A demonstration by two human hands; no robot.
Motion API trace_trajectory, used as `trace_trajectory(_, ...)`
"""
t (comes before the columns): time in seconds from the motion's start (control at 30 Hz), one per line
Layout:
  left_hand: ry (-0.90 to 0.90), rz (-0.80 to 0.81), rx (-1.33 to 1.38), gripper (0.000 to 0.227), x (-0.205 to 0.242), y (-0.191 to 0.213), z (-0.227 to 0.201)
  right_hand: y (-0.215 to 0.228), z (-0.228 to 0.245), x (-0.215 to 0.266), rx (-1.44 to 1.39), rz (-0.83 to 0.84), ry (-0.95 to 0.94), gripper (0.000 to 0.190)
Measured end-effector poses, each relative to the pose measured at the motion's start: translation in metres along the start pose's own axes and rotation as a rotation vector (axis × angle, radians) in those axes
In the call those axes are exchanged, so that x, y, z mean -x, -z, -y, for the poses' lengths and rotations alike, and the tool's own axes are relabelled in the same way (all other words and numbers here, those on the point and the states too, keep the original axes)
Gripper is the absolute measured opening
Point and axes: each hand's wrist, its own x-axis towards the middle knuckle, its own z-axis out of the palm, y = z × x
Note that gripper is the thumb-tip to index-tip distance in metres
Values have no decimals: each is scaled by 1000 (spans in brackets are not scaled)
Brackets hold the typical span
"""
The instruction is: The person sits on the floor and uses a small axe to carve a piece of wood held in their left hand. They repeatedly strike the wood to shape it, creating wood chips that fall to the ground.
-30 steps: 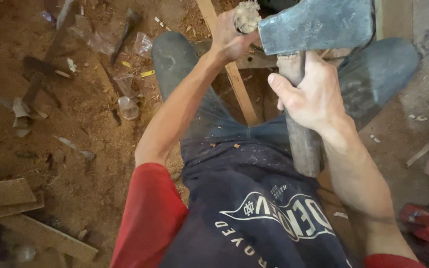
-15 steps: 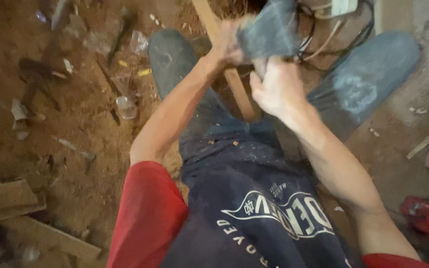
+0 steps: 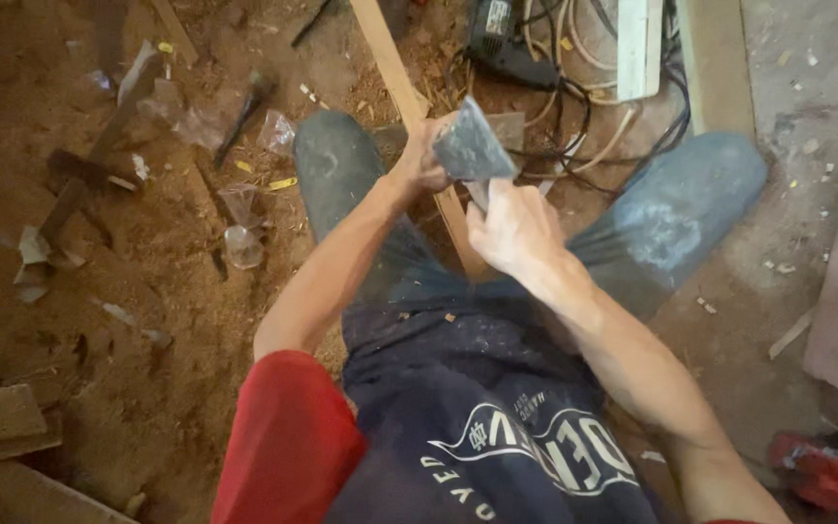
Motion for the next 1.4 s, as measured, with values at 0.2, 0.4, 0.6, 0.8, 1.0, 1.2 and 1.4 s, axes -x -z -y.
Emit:
trace_trajectory(0.2,-149,-9,-215,39,22,2,8,-12,-18,18,-110,-158,158,26)
trace_trajectory(0.4,-171,-30,-157,14,7,7,-3,-5,7,-4,43,33,-2,36)
trace_trajectory(0.6,-202,-38,-249,30,20,10,11,-11,-1,9,-49,42,47,25)
trace_trajectory(0.8,-51,-43,-94,16,-1,12,26,-4,6,-8,12,89,29,45)
trace_trajectory(1.0,-133,-93,-198,30,33,5,41,-4,-7,8,-120,-40,101,26)
trace_trajectory(1.2,-461,-275,-498,13,-23,31,18,-21,-15,-36,-13,-2,100,41)
trace_trajectory(1.4,154,-497,-49,23,-45,53,-32,13,-35,-15,-468,26,-92,37)
